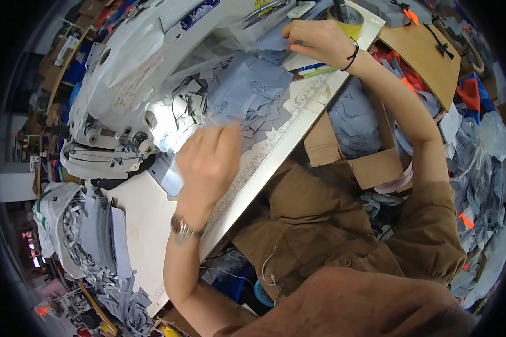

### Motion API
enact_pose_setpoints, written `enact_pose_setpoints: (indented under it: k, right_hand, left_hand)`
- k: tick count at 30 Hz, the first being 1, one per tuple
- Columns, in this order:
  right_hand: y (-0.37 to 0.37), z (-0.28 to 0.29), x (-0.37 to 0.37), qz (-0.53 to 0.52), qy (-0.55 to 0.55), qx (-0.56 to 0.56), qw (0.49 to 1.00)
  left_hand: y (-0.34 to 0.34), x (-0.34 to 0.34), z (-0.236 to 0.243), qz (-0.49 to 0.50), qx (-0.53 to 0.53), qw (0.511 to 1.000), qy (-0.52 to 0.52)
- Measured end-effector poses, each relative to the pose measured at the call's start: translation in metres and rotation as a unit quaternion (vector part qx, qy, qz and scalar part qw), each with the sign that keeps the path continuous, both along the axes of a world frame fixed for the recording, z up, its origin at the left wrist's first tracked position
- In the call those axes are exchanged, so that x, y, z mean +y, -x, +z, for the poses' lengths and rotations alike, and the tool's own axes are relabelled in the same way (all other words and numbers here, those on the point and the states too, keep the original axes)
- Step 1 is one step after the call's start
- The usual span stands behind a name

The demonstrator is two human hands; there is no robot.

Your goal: Sewing together fabric straps and components using an industrial sewing machine.

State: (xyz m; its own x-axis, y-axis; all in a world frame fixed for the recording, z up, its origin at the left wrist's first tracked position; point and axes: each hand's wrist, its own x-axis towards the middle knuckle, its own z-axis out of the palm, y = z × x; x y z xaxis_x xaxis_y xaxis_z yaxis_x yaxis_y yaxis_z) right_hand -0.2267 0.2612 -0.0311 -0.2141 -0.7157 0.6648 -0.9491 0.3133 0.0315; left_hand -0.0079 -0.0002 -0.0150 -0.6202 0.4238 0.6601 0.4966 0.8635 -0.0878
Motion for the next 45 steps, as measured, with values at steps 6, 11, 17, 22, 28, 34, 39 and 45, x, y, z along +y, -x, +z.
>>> enact_pose_setpoints:
  k: [6,11,17,22,28,34,39,45]
  right_hand:
    - [-0.001,0.002,-0.006,0.014,-0.009,0.006,1.0]
    - [-0.004,0.003,-0.004,-0.002,0.008,-0.009,1.0]
    - [-0.006,0.001,-0.003,0.014,0.041,-0.062,0.997]
    - [0.006,-0.008,-0.006,-0.022,0.022,-0.077,0.997]
    - [0.017,-0.018,-0.012,-0.004,0.078,-0.035,0.996]
    - [0.0,0.0,-0.027,0.039,0.133,-0.008,0.99]
    - [-0.031,0.015,-0.028,-0.025,0.038,0.073,0.996]
    - [-0.131,-0.002,-0.118,0.273,-0.006,0.147,0.951]
  left_hand:
    - [0.099,0.068,0.004,0.021,0.029,0.998,-0.043]
    - [0.126,0.067,-0.002,0.047,0.0,0.997,-0.057]
    - [0.127,0.06,0.003,0.045,-0.199,0.934,-0.294]
    - [0.109,0.05,0.009,0.031,-0.162,0.94,-0.299]
    - [0.002,-0.001,0.011,0.078,-0.06,0.977,-0.192]
    - [-0.119,-0.054,0.003,0.173,-0.115,0.967,-0.148]
    - [-0.181,-0.079,-0.008,0.203,-0.104,0.972,-0.05]
    - [-0.206,-0.085,-0.012,0.123,-0.116,0.977,0.128]
